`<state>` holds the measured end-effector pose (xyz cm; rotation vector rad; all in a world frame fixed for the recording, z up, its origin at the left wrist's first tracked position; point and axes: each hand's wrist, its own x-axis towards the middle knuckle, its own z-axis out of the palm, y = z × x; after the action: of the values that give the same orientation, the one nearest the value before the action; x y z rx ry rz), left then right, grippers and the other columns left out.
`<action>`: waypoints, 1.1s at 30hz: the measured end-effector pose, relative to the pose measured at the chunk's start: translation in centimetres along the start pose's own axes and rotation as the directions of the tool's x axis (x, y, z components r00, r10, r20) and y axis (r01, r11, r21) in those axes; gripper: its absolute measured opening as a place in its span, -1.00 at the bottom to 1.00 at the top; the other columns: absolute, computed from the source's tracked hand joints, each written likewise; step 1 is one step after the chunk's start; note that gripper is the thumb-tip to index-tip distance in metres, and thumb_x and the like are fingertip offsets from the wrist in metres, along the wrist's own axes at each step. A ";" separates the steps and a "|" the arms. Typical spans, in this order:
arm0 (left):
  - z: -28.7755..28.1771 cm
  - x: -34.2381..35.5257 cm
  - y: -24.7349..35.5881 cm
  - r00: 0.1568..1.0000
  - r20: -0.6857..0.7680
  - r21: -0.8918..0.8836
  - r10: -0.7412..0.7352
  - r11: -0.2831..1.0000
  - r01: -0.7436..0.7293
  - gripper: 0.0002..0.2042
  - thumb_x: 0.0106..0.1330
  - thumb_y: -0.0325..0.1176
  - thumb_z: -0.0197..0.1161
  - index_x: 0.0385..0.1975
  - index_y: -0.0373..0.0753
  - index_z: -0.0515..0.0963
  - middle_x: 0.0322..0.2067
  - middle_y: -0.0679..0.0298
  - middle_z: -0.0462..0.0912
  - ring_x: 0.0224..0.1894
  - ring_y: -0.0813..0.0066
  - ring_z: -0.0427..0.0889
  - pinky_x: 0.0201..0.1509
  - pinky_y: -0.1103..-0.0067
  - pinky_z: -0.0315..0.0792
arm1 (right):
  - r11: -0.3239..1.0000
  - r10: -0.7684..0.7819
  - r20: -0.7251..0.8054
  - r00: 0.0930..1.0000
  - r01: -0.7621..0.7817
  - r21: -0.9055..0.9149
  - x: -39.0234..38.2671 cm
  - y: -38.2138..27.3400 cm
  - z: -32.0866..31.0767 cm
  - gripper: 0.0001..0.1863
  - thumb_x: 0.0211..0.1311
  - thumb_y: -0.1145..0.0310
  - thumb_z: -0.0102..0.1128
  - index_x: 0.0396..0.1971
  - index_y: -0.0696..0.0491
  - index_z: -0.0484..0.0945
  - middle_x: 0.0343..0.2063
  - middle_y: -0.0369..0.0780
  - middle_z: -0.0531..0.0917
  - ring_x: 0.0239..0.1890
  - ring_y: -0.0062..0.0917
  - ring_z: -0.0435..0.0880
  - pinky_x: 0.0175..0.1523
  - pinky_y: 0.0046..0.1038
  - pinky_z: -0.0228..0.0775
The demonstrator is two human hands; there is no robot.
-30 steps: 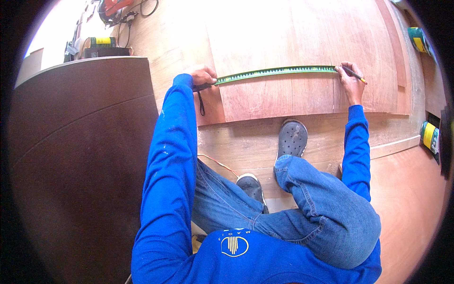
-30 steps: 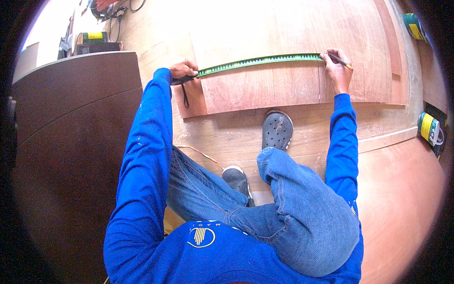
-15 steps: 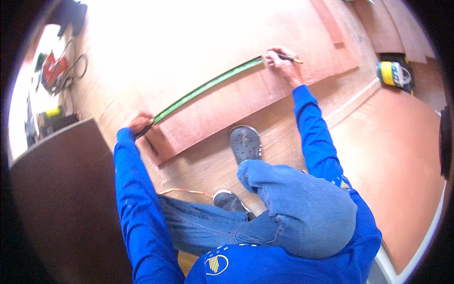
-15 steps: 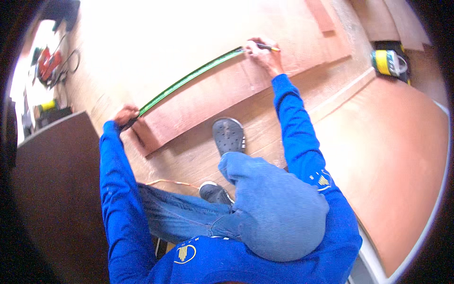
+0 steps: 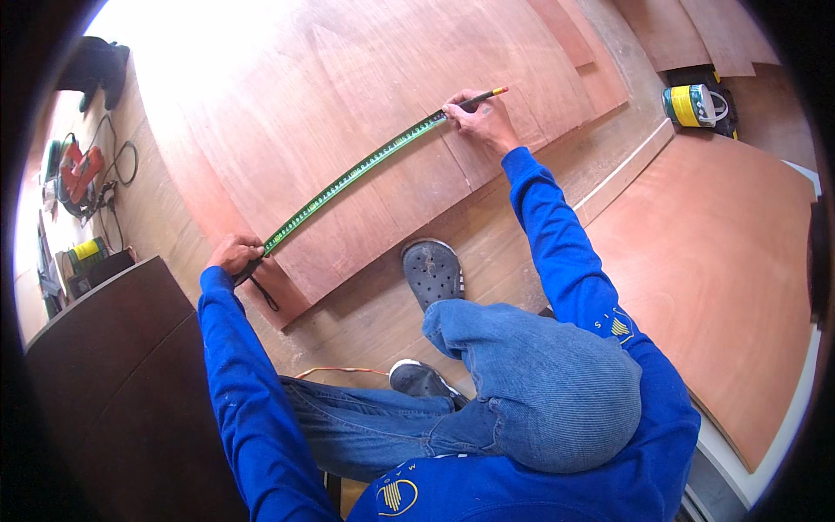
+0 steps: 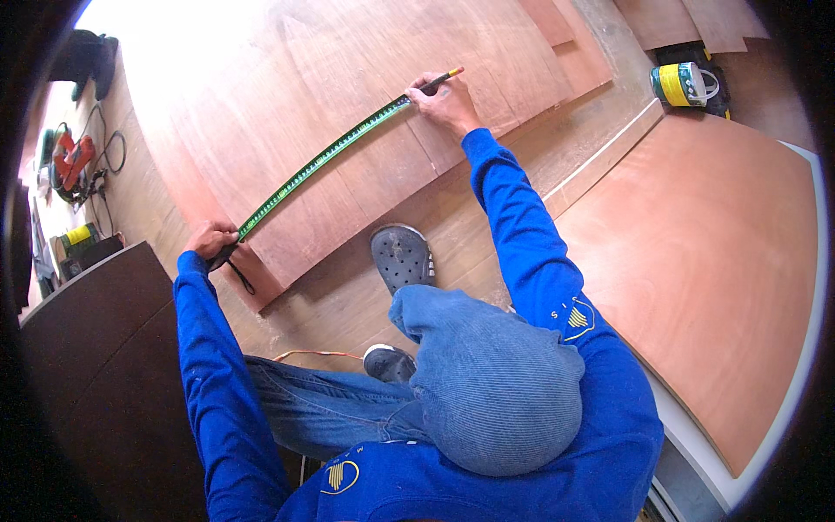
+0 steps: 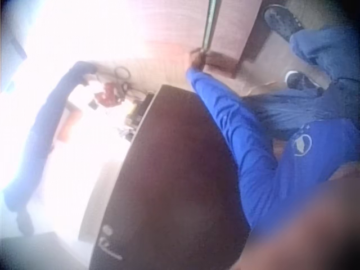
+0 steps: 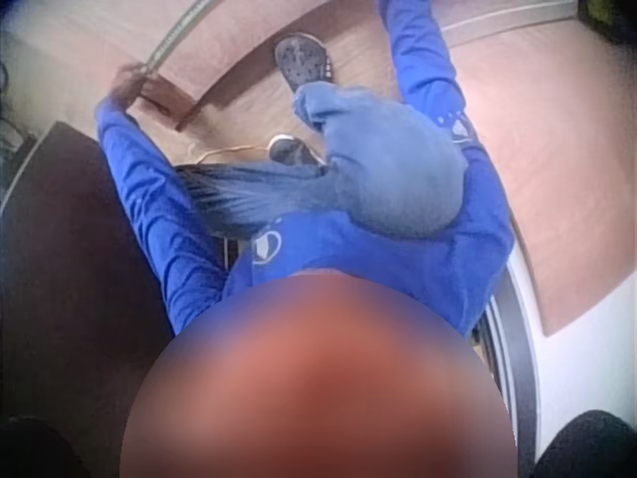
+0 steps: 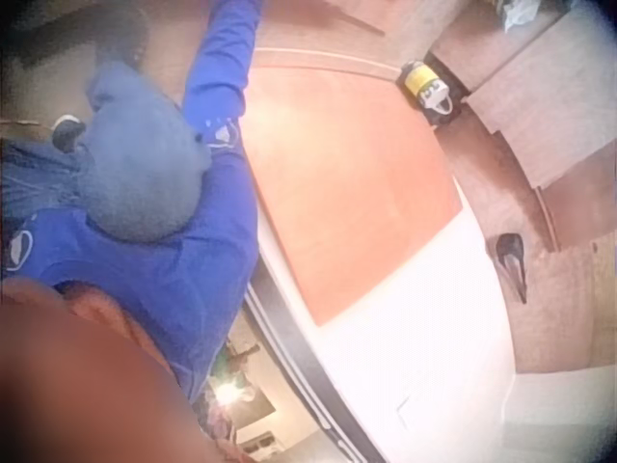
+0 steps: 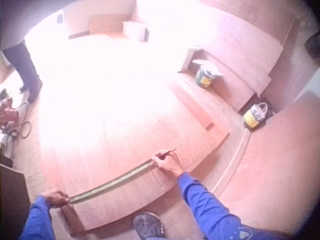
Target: The person positions and aligns large wooden floor panels, then uses a tape measure and pencil to mark cut lines on the panels. Another person is present in the room but not directly involved in the camera wearer's actions.
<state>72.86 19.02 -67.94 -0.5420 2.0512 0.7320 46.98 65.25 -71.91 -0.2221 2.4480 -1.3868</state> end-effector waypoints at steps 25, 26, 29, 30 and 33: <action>0.1 0.5 -0.4 1.000 0.004 -0.032 -0.009 0.999 0.009 -0.83 0.22 -0.31 0.27 -0.32 -0.23 0.71 -0.56 0.28 0.62 -0.44 0.49 0.58 -0.30 0.49 0.45 | 0.980 -0.073 -0.062 0.995 0.060 -0.190 -0.9 -0.8 0.4 -0.83 0.01 0.30 0.40 -0.43 0.06 0.75 -0.51 -0.14 0.73 -0.44 -0.42 0.73 -0.26 -0.39 0.54; 0.0 0.5 -0.3 1.000 0.000 -0.023 -0.013 1.000 0.013 -0.83 0.21 -0.31 0.27 -0.31 -0.23 0.71 -0.55 0.28 0.62 -0.44 0.49 0.58 -0.30 0.49 0.45 | 0.978 -0.009 -0.044 0.999 0.000 -0.210 -0.9 -0.8 0.4 -0.83 0.00 0.30 0.40 -0.43 0.06 0.75 -0.51 -0.14 0.73 -0.43 -0.41 0.73 -0.26 -0.39 0.54; 0.1 0.3 -0.2 1.000 -0.013 -0.030 -0.022 0.999 0.022 -0.83 0.21 -0.32 0.27 -0.31 -0.24 0.71 -0.55 0.27 0.62 -0.43 0.49 0.58 -0.29 0.50 0.46 | 0.981 0.001 -0.057 0.998 -0.012 -0.193 -0.7 -0.8 0.5 -0.83 0.00 0.29 0.40 -0.43 0.05 0.75 -0.51 -0.13 0.73 -0.42 -0.37 0.74 -0.26 -0.37 0.55; 0.3 0.3 -0.2 0.999 -0.034 -0.003 -0.026 1.000 0.026 -0.82 0.21 -0.32 0.27 -0.30 -0.24 0.71 -0.54 0.27 0.62 -0.43 0.49 0.58 -0.29 0.50 0.46 | 0.978 -0.057 -0.078 0.995 0.039 -0.206 -0.5 -0.8 0.7 -0.83 0.02 0.29 0.39 -0.42 0.06 0.75 -0.50 -0.15 0.74 -0.42 -0.41 0.74 -0.26 -0.39 0.54; 0.6 0.3 -0.4 1.000 -0.020 -0.041 0.004 0.999 -0.005 -0.82 0.20 -0.31 0.28 -0.31 -0.25 0.71 -0.55 0.26 0.62 -0.43 0.49 0.58 -0.29 0.50 0.46 | 0.969 -0.129 -0.118 0.985 0.100 -0.224 -0.4 -0.9 1.1 -0.84 0.05 0.29 0.38 -0.42 0.06 0.75 -0.48 -0.15 0.74 -0.41 -0.44 0.74 -0.26 -0.42 0.53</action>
<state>73.25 19.10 -68.61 -0.5700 2.0600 0.7762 47.70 64.05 -71.58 -0.3380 2.7377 -1.2112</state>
